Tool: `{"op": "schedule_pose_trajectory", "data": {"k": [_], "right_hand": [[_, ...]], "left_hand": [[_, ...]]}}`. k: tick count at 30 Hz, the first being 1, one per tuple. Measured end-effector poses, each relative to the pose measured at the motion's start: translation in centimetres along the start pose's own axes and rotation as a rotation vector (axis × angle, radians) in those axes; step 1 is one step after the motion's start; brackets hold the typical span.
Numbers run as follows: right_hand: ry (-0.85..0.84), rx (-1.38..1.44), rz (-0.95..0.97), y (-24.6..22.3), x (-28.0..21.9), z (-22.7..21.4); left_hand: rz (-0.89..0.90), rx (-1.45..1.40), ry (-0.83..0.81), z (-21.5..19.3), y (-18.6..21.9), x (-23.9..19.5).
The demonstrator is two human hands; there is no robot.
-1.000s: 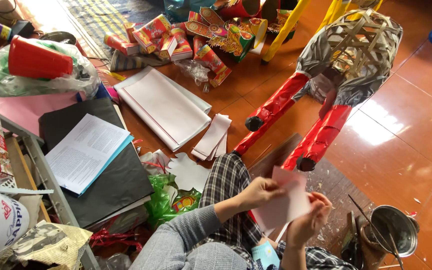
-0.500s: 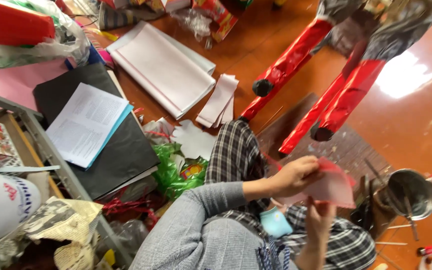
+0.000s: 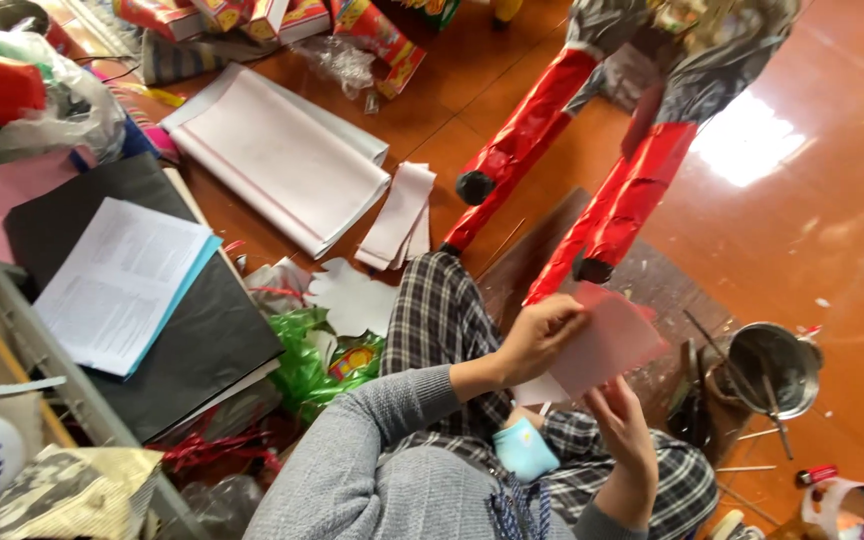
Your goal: Applying paper strips to a decorative bamboo frame using glue
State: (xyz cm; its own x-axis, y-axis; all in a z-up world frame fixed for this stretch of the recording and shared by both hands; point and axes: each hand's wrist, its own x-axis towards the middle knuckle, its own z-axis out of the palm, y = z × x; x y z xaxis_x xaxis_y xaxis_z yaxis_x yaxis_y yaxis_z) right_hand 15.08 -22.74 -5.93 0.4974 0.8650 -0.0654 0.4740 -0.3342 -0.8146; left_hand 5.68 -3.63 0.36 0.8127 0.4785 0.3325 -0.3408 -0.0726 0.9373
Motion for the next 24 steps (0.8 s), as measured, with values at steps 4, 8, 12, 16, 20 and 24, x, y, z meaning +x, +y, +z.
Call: {"op": "schedule_pose_trajectory", "data": {"k": [4,8,12,16,20,24], "right_hand": [[0.227,0.807,0.01,-6.8,0.2,0.1],[0.608,0.828,0.013,-6.8,1.6,3.8],[0.868,0.895,0.064,-4.3,2.3,2.6],[1.117,0.772,0.14,-3.0,3.9,-1.8],[1.216,0.47,0.158,-0.7,7.0,-5.3],[1.132,0.039,0.066,7.5,7.8,-6.3]], "left_hand": [[0.087,0.139,0.077,1.7,-0.2,0.6],[0.158,0.136,0.021,4.5,0.2,0.6],[0.097,0.002,-0.119,4.4,-0.8,1.2],[-0.069,0.153,-0.325,2.9,-8.8,-0.1],[-0.302,0.001,-0.415,0.7,-19.3,-4.9],[-0.7,-0.326,-0.311,1.5,-24.4,-6.8]]}}
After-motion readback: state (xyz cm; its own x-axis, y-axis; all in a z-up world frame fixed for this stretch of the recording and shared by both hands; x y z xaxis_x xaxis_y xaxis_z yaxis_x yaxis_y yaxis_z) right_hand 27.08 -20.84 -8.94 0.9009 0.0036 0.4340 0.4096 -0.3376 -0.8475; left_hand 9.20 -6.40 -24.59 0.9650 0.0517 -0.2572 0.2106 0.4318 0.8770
